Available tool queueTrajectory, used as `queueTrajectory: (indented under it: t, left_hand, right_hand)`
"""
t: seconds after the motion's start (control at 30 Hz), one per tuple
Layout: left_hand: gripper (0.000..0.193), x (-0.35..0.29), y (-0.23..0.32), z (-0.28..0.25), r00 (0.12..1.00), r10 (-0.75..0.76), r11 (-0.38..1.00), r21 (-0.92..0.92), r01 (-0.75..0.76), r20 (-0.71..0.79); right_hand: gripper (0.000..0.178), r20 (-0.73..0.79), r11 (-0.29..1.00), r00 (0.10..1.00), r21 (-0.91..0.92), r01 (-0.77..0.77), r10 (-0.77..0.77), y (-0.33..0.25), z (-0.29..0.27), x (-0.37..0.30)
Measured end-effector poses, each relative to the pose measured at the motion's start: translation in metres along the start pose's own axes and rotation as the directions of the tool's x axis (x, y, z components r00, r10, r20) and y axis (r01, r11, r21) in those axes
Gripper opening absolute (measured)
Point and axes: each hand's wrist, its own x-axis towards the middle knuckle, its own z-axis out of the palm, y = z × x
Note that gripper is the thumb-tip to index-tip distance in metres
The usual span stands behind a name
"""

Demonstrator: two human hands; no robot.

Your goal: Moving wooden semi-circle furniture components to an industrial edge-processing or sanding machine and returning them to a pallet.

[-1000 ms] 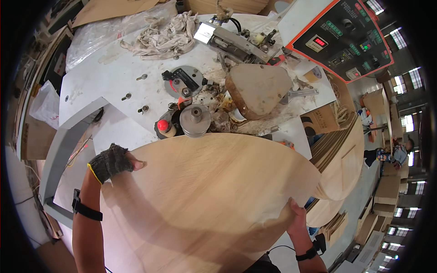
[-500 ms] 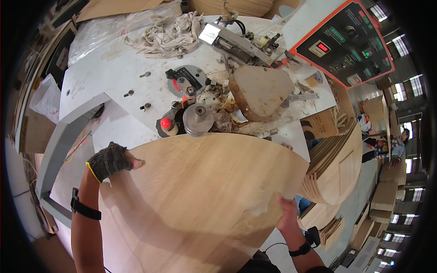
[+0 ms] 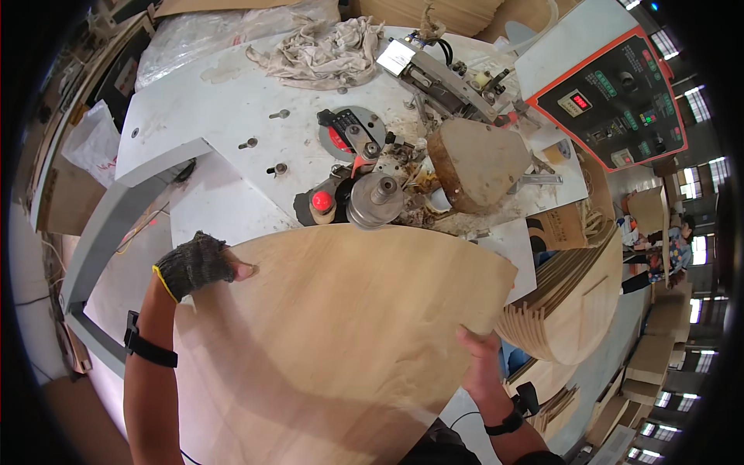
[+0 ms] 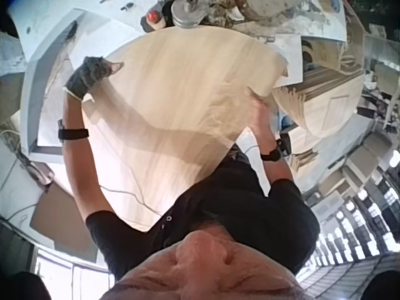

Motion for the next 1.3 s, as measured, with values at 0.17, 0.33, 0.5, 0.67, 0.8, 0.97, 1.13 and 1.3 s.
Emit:
queueTrajectory:
  t: [0.17,0.33,0.5,0.67,0.8,0.97,1.13,1.3]
  left_hand:
    - [0.042,-0.010,0.015,-0.004,0.995,0.072,0.995,-0.067,-0.076,-0.062]
    - [0.038,-0.006,0.005,-0.010,0.994,-0.106,0.994,0.031,0.106,0.027]
    - [0.032,-0.007,-0.024,-0.003,0.999,-0.043,0.998,-0.041,0.042,-0.011]
    - [0.031,0.000,-0.027,-0.003,0.987,-0.149,0.987,-0.060,0.152,0.056]
    - [0.038,0.002,-0.008,-0.006,1.000,0.000,0.990,-0.142,-0.001,-0.004]
    - [0.038,0.009,0.013,-0.013,0.977,-0.200,0.980,-0.001,0.200,0.074]
    - [0.045,0.022,0.015,-0.015,0.987,-0.031,0.997,-0.069,0.042,0.156]
    - [0.046,0.036,0.002,-0.006,0.987,-0.058,0.998,-0.009,0.060,0.150]
  right_hand:
    - [0.044,0.033,0.998,0.998,-0.043,-0.047,0.048,0.011,-0.001,0.008]
    - [0.043,0.061,0.997,0.995,-0.009,-0.072,0.073,0.016,0.018,0.011]
    - [0.042,0.114,0.998,0.992,0.016,-0.058,0.056,0.020,0.040,0.014]
    - [0.041,0.122,0.994,0.989,0.061,-0.086,0.078,0.028,0.054,0.016]
    - [0.038,0.117,0.996,0.989,-0.009,-0.088,0.088,0.028,0.069,0.014]
    - [0.035,0.160,0.997,0.984,-0.032,-0.071,0.075,0.042,0.083,0.018]
    - [0.034,0.201,0.996,0.977,-0.057,-0.066,0.076,0.044,0.104,0.018]
    - [0.038,0.196,0.994,0.978,-0.092,-0.051,0.068,0.049,0.122,0.016]
